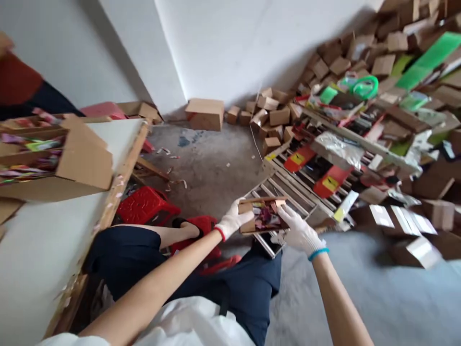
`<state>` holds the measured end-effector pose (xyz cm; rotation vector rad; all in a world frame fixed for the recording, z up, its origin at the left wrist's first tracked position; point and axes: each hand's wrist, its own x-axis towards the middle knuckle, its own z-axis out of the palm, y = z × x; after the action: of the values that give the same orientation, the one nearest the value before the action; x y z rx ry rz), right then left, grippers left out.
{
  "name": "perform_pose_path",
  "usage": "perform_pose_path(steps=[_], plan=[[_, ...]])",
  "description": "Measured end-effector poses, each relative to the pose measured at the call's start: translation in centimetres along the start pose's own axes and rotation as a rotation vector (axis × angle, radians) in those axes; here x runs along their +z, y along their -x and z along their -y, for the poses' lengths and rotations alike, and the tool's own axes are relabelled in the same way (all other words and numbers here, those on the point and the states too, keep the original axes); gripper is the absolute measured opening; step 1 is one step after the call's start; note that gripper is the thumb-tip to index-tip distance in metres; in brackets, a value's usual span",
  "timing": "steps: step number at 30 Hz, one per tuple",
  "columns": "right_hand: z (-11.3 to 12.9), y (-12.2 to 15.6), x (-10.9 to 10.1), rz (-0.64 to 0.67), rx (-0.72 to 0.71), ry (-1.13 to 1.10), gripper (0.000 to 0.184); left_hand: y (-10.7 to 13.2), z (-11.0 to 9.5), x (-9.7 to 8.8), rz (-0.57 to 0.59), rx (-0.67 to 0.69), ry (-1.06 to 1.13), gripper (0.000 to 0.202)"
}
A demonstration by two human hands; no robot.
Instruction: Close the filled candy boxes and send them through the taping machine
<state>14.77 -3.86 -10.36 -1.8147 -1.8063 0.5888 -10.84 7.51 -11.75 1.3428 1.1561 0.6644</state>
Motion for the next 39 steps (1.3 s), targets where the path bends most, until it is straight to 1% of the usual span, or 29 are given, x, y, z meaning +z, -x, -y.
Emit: perform_pose_path(steps=[1,3,5,8,10,11,13,14,15,17,19,21,22,24,25,26,27,28,30,31,33,34,35,36,37,39], plan=[[-0.2,-0.8,0.0,-0.007,-0.003,0.03,0.076,-0.7,0.2,0.0,-0.001,-0.025,-0.035,0.065],[-0.4,-2.6,0.1,-0.036,0.026,0.046,0.068,-1.6,0.5,0.2,-0.009,-0.043,-0.07,0.06],[-0.6,-4.4,0.5,-0.056,0.094,0.045,0.061,-1.9,0.9,0.1,0.018,-0.033,-0.029,0.057],[-1.0,-6.7,1.5,-0.095,0.22,0.09,0.053,-2.3,1.5,-0.8,0.136,-0.033,0.035,0.051],[-1.5,-7.6,2.2,-0.134,0.243,0.141,0.047,-2.6,2.1,-1.5,0.229,-0.009,0.005,0.058],[-1.6,-7.8,2.6,-0.152,0.232,0.163,0.044,-2.6,2.5,-1.8,0.253,0.032,-0.028,0.067],[-1.8,-7.6,3.2,-0.209,0.183,0.193,0.038,-2.6,3.4,-1.8,0.241,0.176,-0.108,0.093],[-1.8,-7.3,3.5,-0.253,0.154,0.2,0.037,-2.4,3.7,-1.6,0.22,0.275,-0.153,0.1],[-1.8,-6.8,3.8,-0.313,0.132,0.205,0.038,-2.3,4.0,-1.3,0.198,0.387,-0.201,0.099],[-1.8,-5.8,4.2,-0.451,0.114,0.208,0.042,-2.1,4.1,-0.8,0.196,0.609,-0.297,0.084],[-1.9,-5.2,4.5,-0.613,0.167,0.213,0.038,-2.0,3.6,-0.6,0.238,0.777,-0.414,0.064],[-1.9,-5.1,5.0,-0.797,0.292,0.226,0.03,-1.9,2.6,-0.8,0.31,0.881,-0.558,0.044],[-1.7,-5.2,5.3,-0.886,0.361,0.234,0.031,-1.8,2.0,-0.9,0.347,0.912,-0.634,0.038],[-0.6,-5.6,6.4,-1.019,0.453,0.244,0.04,-1.5,1.1,-1.3,0.391,0.927,-0.758,0.036],[0.3,-5.6,7.2,-1.021,0.461,0.256,0.045,-1.4,0.7,-1.5,0.391,0.91,-0.789,0.038],[1.6,-5.5,8.2,-0.974,0.451,0.275,0.05,-1.2,0.5,-1.6,0.378,0.876,-0.792,0.04],[3.0,-5.0,9.4,-0.875,0.428,0.303,0.053,-1.0,0.3,-1.8,0.36,0.833,-0.763,0.041],[4.5,-4.3,10.6,-0.744,0.397,0.338,0.055,-0.8,0.3,-2.0,0.343,0.78,-0.704,0.042],[7.4,-2.2,12.9,-0.47,0.315,0.408,0.061,-0.3,0.3,-2.5,0.328,0.647,-0.514,0.045],[8.4,-1.1,13.8,-0.374,0.272,0.436,0.066,-0.1,0.3,-2.6,0.342,0.57,-0.404,0.048],[9.1,0.6,14.5,-0.281,0.202,0.477,0.081,0.4,0.4,-2.7,0.386,0.404,-0.195,0.053],[8.8,0.8,14.2,-0.258,0.176,0.491,0.087,0.6,0.4,-2.5,0.397,0.33,-0.1,0.053],[8.1,0.7,13.5,-0.24,0.162,0.499,0.088,0.7,0.5,-2.2,0.401,0.268,-0.014,0.052],[7.1,0.1,12.4,-0.228,0.164,0.504,0.087,0.9,0.5,-2.0,0.391,0.214,0.065,0.052],[6.0,-0.8,10.8,-0.222,0.183,0.504,0.084,1.1,0.6,-1.7,0.366,0.161,0.138,0.053],[4.0,-3.3,6.7,-0.245,0.247,0.488,0.077,1.6,0.7,-1.9,0.314,0.061,0.245,0.056]])
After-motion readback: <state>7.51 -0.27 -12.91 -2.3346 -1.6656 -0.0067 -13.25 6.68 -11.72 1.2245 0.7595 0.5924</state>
